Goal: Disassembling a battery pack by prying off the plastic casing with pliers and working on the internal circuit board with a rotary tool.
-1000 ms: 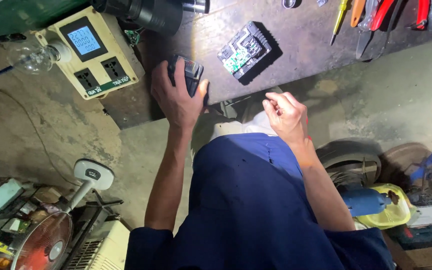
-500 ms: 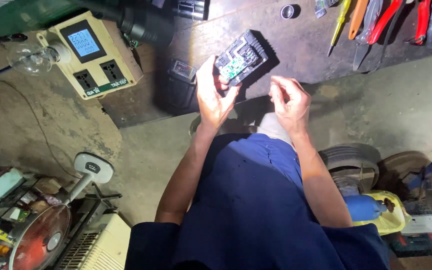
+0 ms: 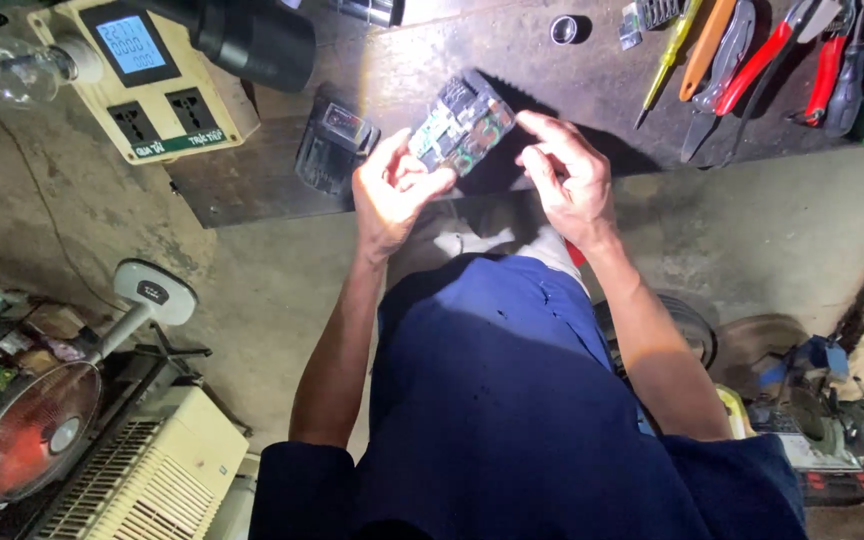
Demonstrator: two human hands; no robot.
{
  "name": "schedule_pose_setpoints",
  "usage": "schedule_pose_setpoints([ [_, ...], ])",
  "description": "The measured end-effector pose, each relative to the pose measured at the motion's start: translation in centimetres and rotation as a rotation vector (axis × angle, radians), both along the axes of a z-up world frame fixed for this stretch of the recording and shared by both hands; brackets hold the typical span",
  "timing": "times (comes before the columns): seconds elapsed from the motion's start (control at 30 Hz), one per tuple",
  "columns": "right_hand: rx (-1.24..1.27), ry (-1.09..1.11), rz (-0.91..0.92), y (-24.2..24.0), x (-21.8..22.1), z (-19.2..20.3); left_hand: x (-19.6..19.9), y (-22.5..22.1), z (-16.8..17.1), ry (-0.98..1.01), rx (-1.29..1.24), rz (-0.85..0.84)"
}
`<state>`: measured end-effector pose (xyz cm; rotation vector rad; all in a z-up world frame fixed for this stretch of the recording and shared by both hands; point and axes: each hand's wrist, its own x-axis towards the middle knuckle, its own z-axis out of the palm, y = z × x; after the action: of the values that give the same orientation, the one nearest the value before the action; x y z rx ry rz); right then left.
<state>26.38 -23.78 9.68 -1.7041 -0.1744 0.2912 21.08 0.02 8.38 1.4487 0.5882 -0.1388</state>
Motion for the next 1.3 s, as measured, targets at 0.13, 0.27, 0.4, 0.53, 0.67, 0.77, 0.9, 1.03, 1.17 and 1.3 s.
schedule_pose_setpoints([
  [0.13, 0.013, 0.068, -0.076, 0.5, -0.4, 1.0, 0.5, 0.7, 2.0, 0.206, -0.262, -0.004],
  [0.27, -0.031, 0.107, -0.148, 1.7, -1.7, 2.2, -0.4, 0.9, 2.4, 0.335, -0.409, -0.029],
  [0.4, -0.159, 0.075, -0.207, 2.3, -3.6, 2.7, -0.9, 2.3, 1.1, 0.210, -0.239, -0.212],
  [0.53, -0.253, 0.013, -0.226, 2.0, -6.5, 0.5, 1.4, 4.1, 0.9, -0.308, 0.153, -0.507],
  [0.67, -0.284, 0.019, -0.296, 2.1, -9.6, -1.7, 5.5, 4.4, 0.4, -0.675, 0.337, -0.822],
  [0.77, -0.249, 0.135, -0.382, 3.0, -11.9, -1.2, 7.4, 5.2, -1.6, -0.741, 0.447, -1.114],
  [0.9, -0.406, 0.236, -0.377, 3.1, -15.1, -0.5, 10.8, 4.9, -0.9, -0.637, 0.597, -1.389],
  [1.03, -0.489, 0.216, -0.429, 1.1, -19.3, -3.1, 11.9, 4.0, -0.9, -0.856, 0.488, -1.358],
  [1.17, -0.541, 0.086, -0.484, -1.7, -20.5, -5.9, 12.1, 2.4, 0.9, -0.615, 0.525, -1.434],
  [1.3, -0.456, 0.121, -0.519, -5.3, -19.7, -11.4, 9.2, -0.7, 2.7, -0.556, 0.814, -1.319],
])
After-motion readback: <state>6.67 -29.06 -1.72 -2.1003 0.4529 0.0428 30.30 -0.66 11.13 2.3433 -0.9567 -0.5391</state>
